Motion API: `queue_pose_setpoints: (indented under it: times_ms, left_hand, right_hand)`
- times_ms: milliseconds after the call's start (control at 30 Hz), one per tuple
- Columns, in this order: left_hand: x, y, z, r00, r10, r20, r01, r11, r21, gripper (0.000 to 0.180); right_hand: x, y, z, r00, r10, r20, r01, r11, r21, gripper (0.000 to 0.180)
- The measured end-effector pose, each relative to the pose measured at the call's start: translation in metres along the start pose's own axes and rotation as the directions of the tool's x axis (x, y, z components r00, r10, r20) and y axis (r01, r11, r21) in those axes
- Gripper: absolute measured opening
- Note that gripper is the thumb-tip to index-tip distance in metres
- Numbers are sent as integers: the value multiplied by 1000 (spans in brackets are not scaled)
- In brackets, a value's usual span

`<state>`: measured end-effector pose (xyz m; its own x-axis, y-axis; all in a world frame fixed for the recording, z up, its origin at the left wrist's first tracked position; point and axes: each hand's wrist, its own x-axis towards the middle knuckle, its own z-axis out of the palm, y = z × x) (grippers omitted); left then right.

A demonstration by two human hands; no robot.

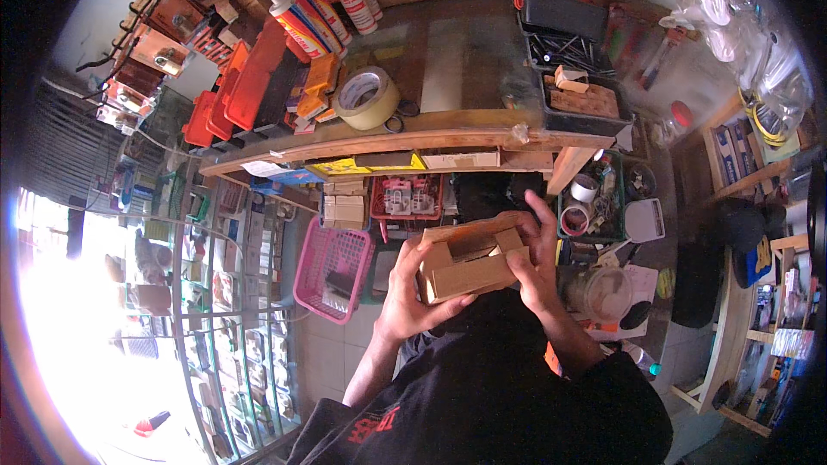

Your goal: The person assembles a small cardboard box by hand at a workbench. They fold the flaps of the cardboard into place to form the base and then use a roll of tape to secure the edges.

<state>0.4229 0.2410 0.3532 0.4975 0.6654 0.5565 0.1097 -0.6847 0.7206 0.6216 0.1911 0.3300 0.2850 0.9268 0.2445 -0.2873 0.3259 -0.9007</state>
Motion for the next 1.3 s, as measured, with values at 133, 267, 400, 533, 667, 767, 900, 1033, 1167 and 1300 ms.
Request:
queue_pose_setpoints:
  times_ms: [133, 267, 400, 533, 667, 767, 900, 1033, 1167, 1300]
  left_hand:
    - [4, 2, 2, 998, 37, 43, -33, 995, -91, 106]
    - [12, 3, 3, 993, 91, 71, -80, 987, -141, 101]
    - [21, 6, 2, 984, 114, 137, -97, 987, -128, 88]
    - [36, 3, 9, 969, 185, 165, -151, 968, -203, 77]
    - [47, 1, 15, 952, 262, 156, -216, 941, -261, 74]
    - [51, 0, 16, 948, 287, 140, -247, 936, -250, 73]
    - [52, -3, 14, 952, 299, 70, -269, 922, -280, 69]
    - [50, -1, 5, 953, 298, 49, -277, 927, -254, 69]
    - [45, -1, -4, 958, 287, 21, -275, 934, -229, 70]
    - [38, -1, -10, 969, 246, 25, -234, 945, -230, 69]
  right_hand:
    - [1, 10, -10, 991, -117, 67, 122, 990, -71, 39]
    - [-5, 7, -14, 972, -226, 59, 233, 952, -199, 25]
    - [-10, -13, -11, 960, -279, 8, 271, 924, -272, 17]
    - [-17, -23, -19, 945, -326, -31, 291, 880, -376, 23]
    - [-22, -32, -26, 915, -403, 3, 357, 806, -472, 36]
    - [-22, -32, -28, 884, -466, 49, 427, 758, -493, 50]
    - [-15, -39, -23, 857, -501, 121, 485, 706, -516, 55]
    - [-9, -39, -14, 850, -512, 123, 503, 720, -478, 52]
    - [-5, -38, -9, 843, -511, 168, 525, 712, -465, 53]
    - [1, -38, -8, 823, -511, 249, 564, 678, -472, 50]
